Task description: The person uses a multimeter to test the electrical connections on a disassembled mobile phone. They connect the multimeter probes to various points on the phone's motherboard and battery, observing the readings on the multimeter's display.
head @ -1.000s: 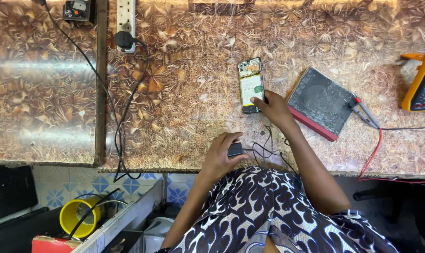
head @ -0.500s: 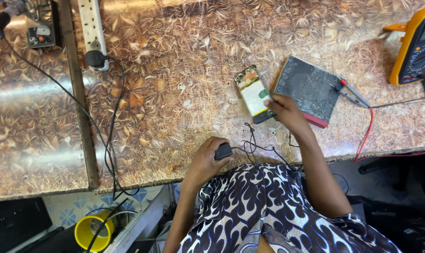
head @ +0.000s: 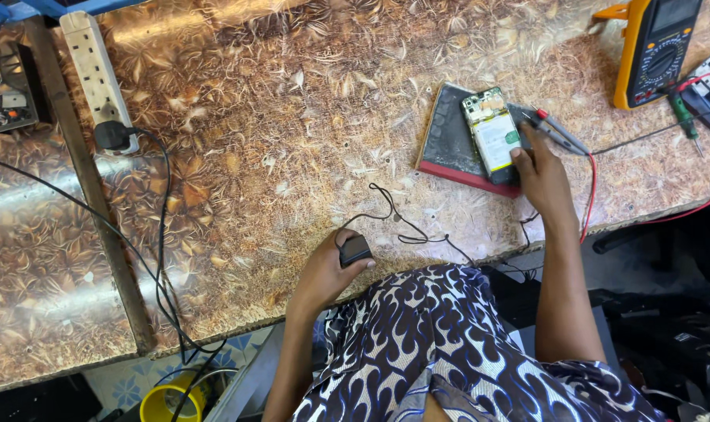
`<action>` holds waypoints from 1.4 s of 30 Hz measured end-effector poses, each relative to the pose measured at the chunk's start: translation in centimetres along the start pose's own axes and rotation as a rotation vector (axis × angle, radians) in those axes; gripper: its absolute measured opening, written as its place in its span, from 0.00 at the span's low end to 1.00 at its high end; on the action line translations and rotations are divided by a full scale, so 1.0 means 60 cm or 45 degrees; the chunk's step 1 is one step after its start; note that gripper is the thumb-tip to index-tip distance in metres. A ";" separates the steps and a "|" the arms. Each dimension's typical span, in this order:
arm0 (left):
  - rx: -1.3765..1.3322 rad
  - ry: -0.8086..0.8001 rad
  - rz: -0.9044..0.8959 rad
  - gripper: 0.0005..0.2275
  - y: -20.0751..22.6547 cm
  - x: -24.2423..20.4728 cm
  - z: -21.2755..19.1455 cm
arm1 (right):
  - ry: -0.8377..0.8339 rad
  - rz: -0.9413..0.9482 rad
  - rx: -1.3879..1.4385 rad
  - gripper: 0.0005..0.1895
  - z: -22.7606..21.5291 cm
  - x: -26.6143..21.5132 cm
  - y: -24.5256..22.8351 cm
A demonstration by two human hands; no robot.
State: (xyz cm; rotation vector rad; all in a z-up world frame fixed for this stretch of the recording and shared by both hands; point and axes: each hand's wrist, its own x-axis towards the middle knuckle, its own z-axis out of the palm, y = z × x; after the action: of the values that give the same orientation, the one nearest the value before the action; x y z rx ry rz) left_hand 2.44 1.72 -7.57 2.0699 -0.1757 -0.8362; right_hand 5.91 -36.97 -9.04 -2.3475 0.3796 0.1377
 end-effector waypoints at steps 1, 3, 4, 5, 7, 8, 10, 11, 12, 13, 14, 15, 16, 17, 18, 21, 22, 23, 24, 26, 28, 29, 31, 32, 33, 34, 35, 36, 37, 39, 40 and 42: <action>0.002 -0.004 0.001 0.24 -0.001 0.004 0.001 | 0.002 0.004 0.001 0.25 0.007 -0.001 -0.004; -0.082 -0.016 -0.069 0.23 -0.005 0.010 0.002 | -0.049 0.016 -0.088 0.25 0.022 -0.008 -0.013; -0.075 -0.027 -0.068 0.23 -0.004 0.009 0.001 | -0.044 0.028 -0.084 0.25 0.037 -0.019 -0.033; -0.065 -0.022 -0.073 0.23 -0.003 0.010 0.001 | -0.079 0.056 -0.087 0.27 0.050 -0.027 -0.053; -0.056 -0.022 -0.080 0.23 0.001 0.011 -0.004 | -0.115 0.088 -0.091 0.28 0.089 -0.042 -0.077; -0.050 -0.017 -0.098 0.23 0.003 0.012 -0.009 | -0.145 0.101 -0.085 0.29 0.115 -0.050 -0.080; -0.044 -0.023 -0.121 0.23 -0.001 0.014 -0.018 | -0.179 0.125 -0.080 0.30 0.150 -0.069 -0.101; -0.061 -0.007 -0.139 0.22 -0.008 0.014 -0.020 | -0.232 0.139 -0.027 0.30 0.158 -0.076 -0.118; -0.077 0.010 -0.157 0.21 -0.016 0.014 -0.023 | -0.286 0.154 0.025 0.29 0.167 -0.084 -0.136; -0.087 0.022 -0.166 0.21 -0.029 0.013 -0.026 | -0.300 0.143 0.020 0.29 0.169 -0.082 -0.141; -0.156 0.090 -0.159 0.20 -0.042 0.011 -0.029 | -0.327 0.055 0.049 0.30 0.172 -0.079 -0.145; -0.224 0.157 -0.160 0.19 -0.057 0.004 -0.032 | -0.360 -0.031 0.082 0.31 0.176 -0.080 -0.151; -0.233 0.169 -0.176 0.19 -0.061 0.002 -0.041 | -0.380 -0.038 0.080 0.31 0.180 -0.075 -0.149; -0.278 0.277 -0.175 0.19 -0.066 -0.001 -0.050 | -0.400 -0.103 0.076 0.31 0.185 -0.072 -0.146; -0.321 0.386 -0.175 0.19 -0.071 -0.005 -0.058 | -0.419 -0.168 0.073 0.31 0.189 -0.068 -0.143; -0.372 0.603 -0.126 0.24 -0.057 -0.014 -0.092 | -0.471 -0.306 0.140 0.31 0.189 -0.054 -0.158; -0.373 0.609 -0.133 0.24 -0.050 -0.017 -0.100 | -0.479 -0.309 0.141 0.31 0.196 -0.047 -0.150; -0.419 0.672 -0.203 0.23 -0.041 -0.018 -0.107 | -0.519 -0.343 0.174 0.31 0.202 -0.038 -0.141; -0.465 0.735 -0.274 0.23 -0.033 -0.020 -0.115 | -0.559 -0.378 0.207 0.31 0.208 -0.029 -0.133; -0.450 0.785 -0.188 0.21 -0.053 -0.020 -0.123 | -0.554 -0.362 0.252 0.28 0.173 -0.038 -0.175; -0.433 0.832 -0.106 0.21 -0.082 -0.008 -0.119 | -0.552 -0.342 0.297 0.27 0.176 -0.038 -0.167; -0.507 0.855 -0.056 0.18 -0.101 0.002 -0.112 | -0.486 -0.307 0.286 0.19 0.197 -0.036 -0.140; -0.577 0.888 -0.012 0.15 -0.086 0.012 -0.094 | -0.432 -0.278 0.280 0.12 0.220 -0.036 -0.119; -0.843 0.896 -0.071 0.16 -0.050 0.012 -0.082 | -0.490 -0.254 0.249 0.11 0.221 -0.038 -0.125; -1.111 0.897 -0.126 0.16 -0.015 0.016 -0.071 | -0.544 -0.230 0.214 0.10 0.221 -0.038 -0.131; -1.111 0.906 -0.127 0.16 -0.009 0.015 -0.061 | -0.551 -0.236 0.215 0.10 0.218 -0.047 -0.147; -1.232 0.902 -0.114 0.18 -0.002 0.016 -0.052 | -0.592 -0.208 0.192 0.14 0.213 -0.054 -0.161; -1.352 0.896 -0.099 0.20 0.005 0.018 -0.043 | -0.633 -0.180 0.169 0.19 0.208 -0.062 -0.176; -1.356 0.899 -0.102 0.20 -0.004 0.025 -0.032 | -0.638 -0.181 0.166 0.19 0.211 -0.065 -0.191; -1.545 0.892 -0.021 0.20 -0.023 0.040 -0.009 | -0.818 -0.021 0.277 0.31 0.217 -0.070 -0.222; -1.547 0.890 -0.020 0.20 -0.028 0.038 0.001 | -0.817 -0.020 0.276 0.31 0.217 -0.068 -0.232; -1.563 0.764 0.006 0.26 -0.037 0.036 0.018 | -0.854 -0.057 0.414 0.35 0.216 -0.062 -0.254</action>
State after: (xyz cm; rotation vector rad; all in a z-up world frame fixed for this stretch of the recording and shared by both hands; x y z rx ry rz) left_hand 3.04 1.45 -10.76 1.0417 0.5407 -0.1467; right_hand 7.23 -16.72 -7.50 -1.8511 0.0116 0.7565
